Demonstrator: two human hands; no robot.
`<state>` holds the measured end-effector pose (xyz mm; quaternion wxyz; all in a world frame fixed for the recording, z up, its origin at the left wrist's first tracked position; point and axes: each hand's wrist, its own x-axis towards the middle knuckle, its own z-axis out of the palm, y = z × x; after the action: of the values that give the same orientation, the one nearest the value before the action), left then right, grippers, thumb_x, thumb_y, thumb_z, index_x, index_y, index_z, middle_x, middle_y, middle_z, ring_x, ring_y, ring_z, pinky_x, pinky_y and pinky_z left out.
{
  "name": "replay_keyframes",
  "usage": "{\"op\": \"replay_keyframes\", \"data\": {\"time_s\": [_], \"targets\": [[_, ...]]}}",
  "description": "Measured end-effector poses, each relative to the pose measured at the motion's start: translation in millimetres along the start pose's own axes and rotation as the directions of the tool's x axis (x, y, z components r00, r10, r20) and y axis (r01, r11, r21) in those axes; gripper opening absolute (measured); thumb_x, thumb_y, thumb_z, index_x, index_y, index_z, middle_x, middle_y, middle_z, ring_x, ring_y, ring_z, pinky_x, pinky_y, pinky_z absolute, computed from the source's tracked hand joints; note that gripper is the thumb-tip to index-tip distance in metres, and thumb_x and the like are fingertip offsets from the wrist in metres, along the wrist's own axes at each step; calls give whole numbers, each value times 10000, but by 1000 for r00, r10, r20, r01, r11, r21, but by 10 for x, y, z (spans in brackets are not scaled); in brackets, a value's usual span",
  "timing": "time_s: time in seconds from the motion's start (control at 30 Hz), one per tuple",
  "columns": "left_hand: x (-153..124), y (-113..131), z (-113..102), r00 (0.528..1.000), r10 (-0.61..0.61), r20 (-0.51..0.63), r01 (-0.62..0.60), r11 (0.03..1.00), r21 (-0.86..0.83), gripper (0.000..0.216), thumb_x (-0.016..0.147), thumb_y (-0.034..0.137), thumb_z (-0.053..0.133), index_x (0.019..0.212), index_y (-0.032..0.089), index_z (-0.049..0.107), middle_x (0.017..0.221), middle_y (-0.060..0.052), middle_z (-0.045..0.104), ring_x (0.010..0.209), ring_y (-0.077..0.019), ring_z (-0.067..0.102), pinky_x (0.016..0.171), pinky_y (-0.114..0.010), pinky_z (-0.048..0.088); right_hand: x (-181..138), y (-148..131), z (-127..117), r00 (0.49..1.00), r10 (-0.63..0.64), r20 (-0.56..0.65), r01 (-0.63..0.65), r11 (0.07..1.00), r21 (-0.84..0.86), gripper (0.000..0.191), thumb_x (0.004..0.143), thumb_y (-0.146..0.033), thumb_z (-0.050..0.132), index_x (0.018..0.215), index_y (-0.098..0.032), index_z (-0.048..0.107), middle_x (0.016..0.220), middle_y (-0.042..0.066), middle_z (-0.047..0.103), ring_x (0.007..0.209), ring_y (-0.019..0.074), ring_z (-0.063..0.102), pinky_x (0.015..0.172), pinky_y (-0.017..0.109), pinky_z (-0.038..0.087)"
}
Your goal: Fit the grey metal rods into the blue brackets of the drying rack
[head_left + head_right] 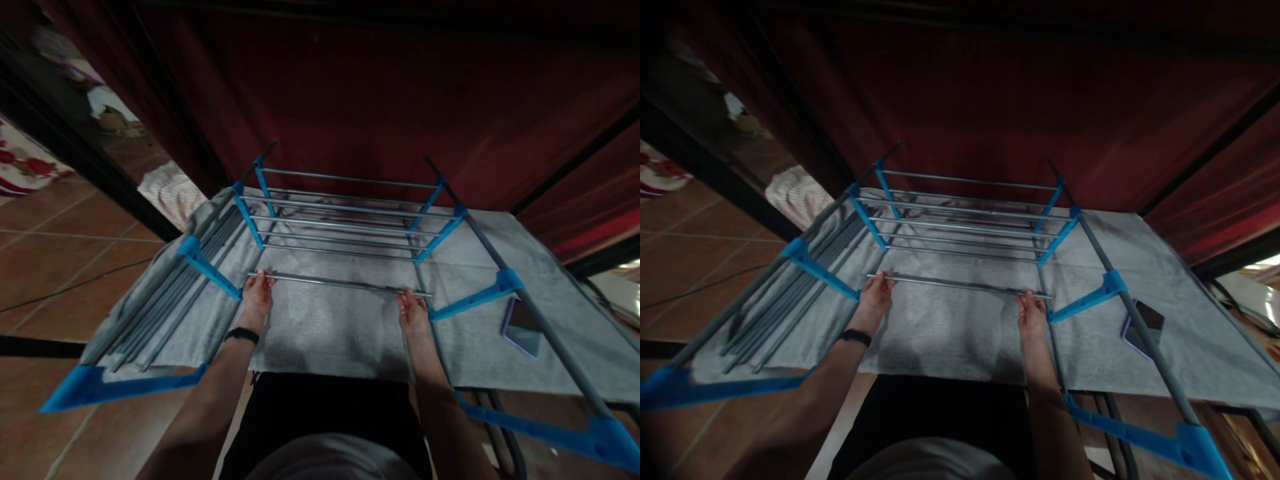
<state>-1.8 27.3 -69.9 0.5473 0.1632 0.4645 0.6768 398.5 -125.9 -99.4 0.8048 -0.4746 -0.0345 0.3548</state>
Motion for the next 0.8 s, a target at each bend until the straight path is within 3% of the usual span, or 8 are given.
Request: {"op": "replay_keyframes", "data": {"time_s": [0.33, 0.6, 0.8], "targets": [[-76, 1, -92, 993, -33, 116, 38, 998, -45, 127, 806, 168, 819, 822, 144, 695, 824, -59, 752, 841, -166, 737, 938, -342, 565, 36, 39, -81, 1000, -11, 9, 11, 999, -33, 393, 694, -267, 927, 666, -228, 537, 684, -73, 715, 612, 88, 707, 742, 225, 648], [-56, -44, -122, 996, -21, 87, 25, 999, -48, 238, 759, 185, 872, 743, 172, 635, 821, -35, 722, 854, -160, 725, 920, -321, 554, 96, 75, -186, 998, -35, 57, 37, 999, -24, 330, 686, -207, 860, 663, -248, 534, 711, -63, 699, 707, 132, 727, 839, 311, 660], [-32, -83, -137, 998, -15, 69, 18, 999, -42, 267, 776, 199, 876, 726, 185, 614, 816, -15, 694, 817, -134, 696, 898, -309, 543, 92, 96, -222, 994, -69, 80, 71, 997, -31, 286, 711, -220, 822, 669, -258, 542, 637, -88, 623, 653, 128, 686, 868, 343, 650]]}}
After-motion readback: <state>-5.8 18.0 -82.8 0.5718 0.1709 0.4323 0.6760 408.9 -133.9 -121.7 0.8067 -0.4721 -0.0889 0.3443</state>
